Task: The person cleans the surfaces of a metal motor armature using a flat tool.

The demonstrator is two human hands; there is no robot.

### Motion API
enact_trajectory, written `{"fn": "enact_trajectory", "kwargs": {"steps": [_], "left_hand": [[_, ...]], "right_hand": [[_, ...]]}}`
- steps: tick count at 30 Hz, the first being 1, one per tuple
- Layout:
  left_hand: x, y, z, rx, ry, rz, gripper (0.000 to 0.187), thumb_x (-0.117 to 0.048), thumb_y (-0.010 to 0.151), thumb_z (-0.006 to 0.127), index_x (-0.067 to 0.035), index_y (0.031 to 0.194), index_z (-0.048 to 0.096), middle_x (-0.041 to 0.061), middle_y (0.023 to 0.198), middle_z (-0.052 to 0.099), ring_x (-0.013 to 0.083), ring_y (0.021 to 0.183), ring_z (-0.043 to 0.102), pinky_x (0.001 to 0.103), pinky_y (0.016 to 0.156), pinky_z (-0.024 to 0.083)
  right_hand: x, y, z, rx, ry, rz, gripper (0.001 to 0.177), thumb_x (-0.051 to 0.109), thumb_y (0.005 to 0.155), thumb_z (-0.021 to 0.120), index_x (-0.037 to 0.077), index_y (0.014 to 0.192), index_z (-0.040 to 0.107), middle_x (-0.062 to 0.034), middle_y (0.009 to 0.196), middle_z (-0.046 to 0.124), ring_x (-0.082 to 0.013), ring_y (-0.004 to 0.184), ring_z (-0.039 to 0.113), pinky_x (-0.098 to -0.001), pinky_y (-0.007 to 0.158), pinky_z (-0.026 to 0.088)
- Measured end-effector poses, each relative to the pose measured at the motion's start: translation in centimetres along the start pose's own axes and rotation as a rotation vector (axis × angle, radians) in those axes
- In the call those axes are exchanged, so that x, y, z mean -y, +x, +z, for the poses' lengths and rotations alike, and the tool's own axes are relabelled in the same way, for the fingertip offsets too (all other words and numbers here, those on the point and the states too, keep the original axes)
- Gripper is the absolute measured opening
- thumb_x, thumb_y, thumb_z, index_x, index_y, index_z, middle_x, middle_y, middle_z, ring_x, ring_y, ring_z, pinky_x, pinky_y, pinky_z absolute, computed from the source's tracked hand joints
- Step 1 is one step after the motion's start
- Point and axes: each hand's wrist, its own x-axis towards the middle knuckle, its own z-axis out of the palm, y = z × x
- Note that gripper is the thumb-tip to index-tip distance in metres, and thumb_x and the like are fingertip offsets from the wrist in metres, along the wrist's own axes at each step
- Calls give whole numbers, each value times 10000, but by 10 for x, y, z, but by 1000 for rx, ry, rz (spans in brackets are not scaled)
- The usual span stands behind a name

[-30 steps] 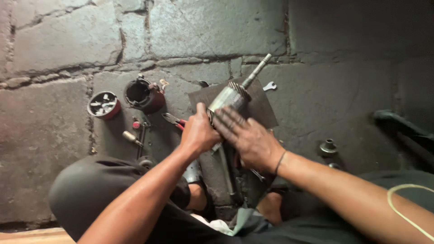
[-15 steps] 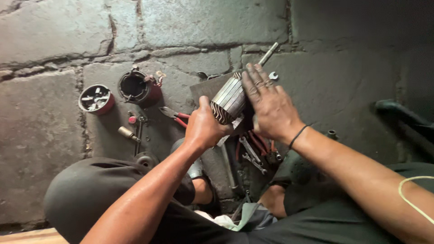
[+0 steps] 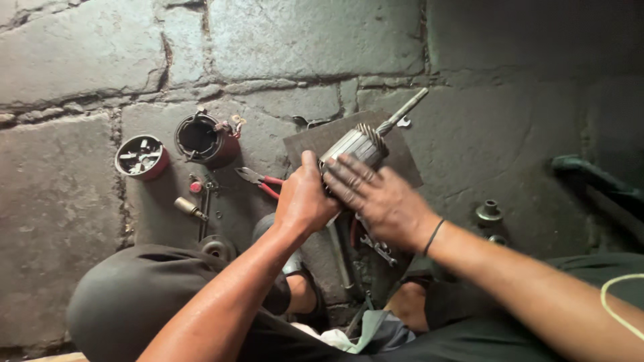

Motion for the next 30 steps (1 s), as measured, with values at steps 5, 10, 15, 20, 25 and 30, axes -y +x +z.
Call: {"fn": "enact_trajectory", "kwargs": {"steps": [5,10,15,20,25,30], "left_hand": [[-1,1,1,23,-2,-90,710,-275,632,889,14,1069,409,329,951,695,490,944,692,517,817,558],[1,4,4,31,-18,-144,624,-278,708,816,0,1121,439,330,942,715,485,949,710,508,821,567],[4,4,1,50,-35,-155,751,-345,593,889,21,1072,443,310,946,707,453,929,714,493,818,565],[5,7,2,37,-16,-158,735,-371,637,865,12,1101,444,319,934,707,466,930,704,500,807,564],[8,7,3,36,0,-131,785,-373,574,905,20,1072,443,314,954,702,475,937,689,514,803,552],[6,10,-1,57,-20,-177,727,-363,641,869,7,1099,444,316,979,705,471,975,693,507,836,555]], "right_hand": [[-23,2,-9,-32,-127,277,934,-38,665,573,-12,1571,347,-224,1647,337,-364,1526,335,-439,957,459],[-11,1,3,68,5,41,860,-3,761,590,66,1587,363,-157,1647,368,-293,1529,371,-415,894,462],[-26,1,-6,-29,-93,210,875,19,737,586,20,1579,349,-209,1640,350,-346,1522,351,-452,955,459],[-6,-1,-6,151,-42,3,839,32,739,582,67,1552,380,-146,1608,390,-308,1505,361,-433,861,454],[-9,-1,-9,21,-77,123,855,62,724,582,27,1551,367,-193,1613,373,-340,1511,332,-475,1017,444],[-8,2,-9,141,-7,87,943,52,641,605,36,1546,342,-184,1652,350,-349,1493,317,-470,957,431]]}}
